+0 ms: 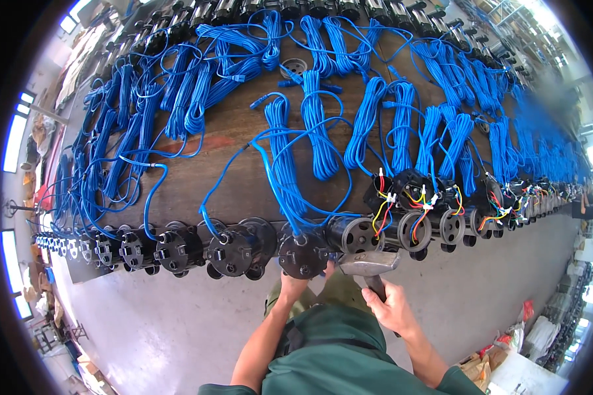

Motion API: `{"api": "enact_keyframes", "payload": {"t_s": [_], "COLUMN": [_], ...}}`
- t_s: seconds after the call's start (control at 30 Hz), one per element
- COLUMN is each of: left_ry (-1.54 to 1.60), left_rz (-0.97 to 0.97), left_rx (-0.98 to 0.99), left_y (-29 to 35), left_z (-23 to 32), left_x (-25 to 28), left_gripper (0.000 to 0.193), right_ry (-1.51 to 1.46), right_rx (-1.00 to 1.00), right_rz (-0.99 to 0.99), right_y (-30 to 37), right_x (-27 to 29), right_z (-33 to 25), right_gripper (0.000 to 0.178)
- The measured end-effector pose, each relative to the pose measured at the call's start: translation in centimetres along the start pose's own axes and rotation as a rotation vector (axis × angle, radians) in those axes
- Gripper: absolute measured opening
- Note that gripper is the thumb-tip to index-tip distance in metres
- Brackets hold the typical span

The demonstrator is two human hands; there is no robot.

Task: The person assembles water pumps by inserting blue cables into the pump housings and using a pneumatic tool to secure them.

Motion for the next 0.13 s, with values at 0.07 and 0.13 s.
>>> {"api": "enact_keyframes", "payload": {"t_s": [0.07,0.13], "left_ry": [-0.018,-0.030], "left_rz": [0.026,0.030], "left_rx": [0.038,0.047], "left_y": [0.1,-0.7], "left_z": [-0.4,1.4], "left_x": [0.1,0.3], "left_gripper": [0.047,0.052], "right_ry": [0.034,0.023], "right_rx": [-0.001,-0.012], "right_rz": [0.011,0.021], "right_y": [0.3,0.5], "right_x": [-0.2,-0.4], "right_z": [-0.6,-0.5], "right_gripper": [0.034,0.034]}}
Point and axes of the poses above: each hand's wrist, its own y-axis away from the middle knuckle, its own x-axis out of the back of the hand, z = x × y, the point moved 6 cm from there along -y, towards the middle knuckle, and after that the axes turned 2 degrees about -z, right-handed, at the moved point
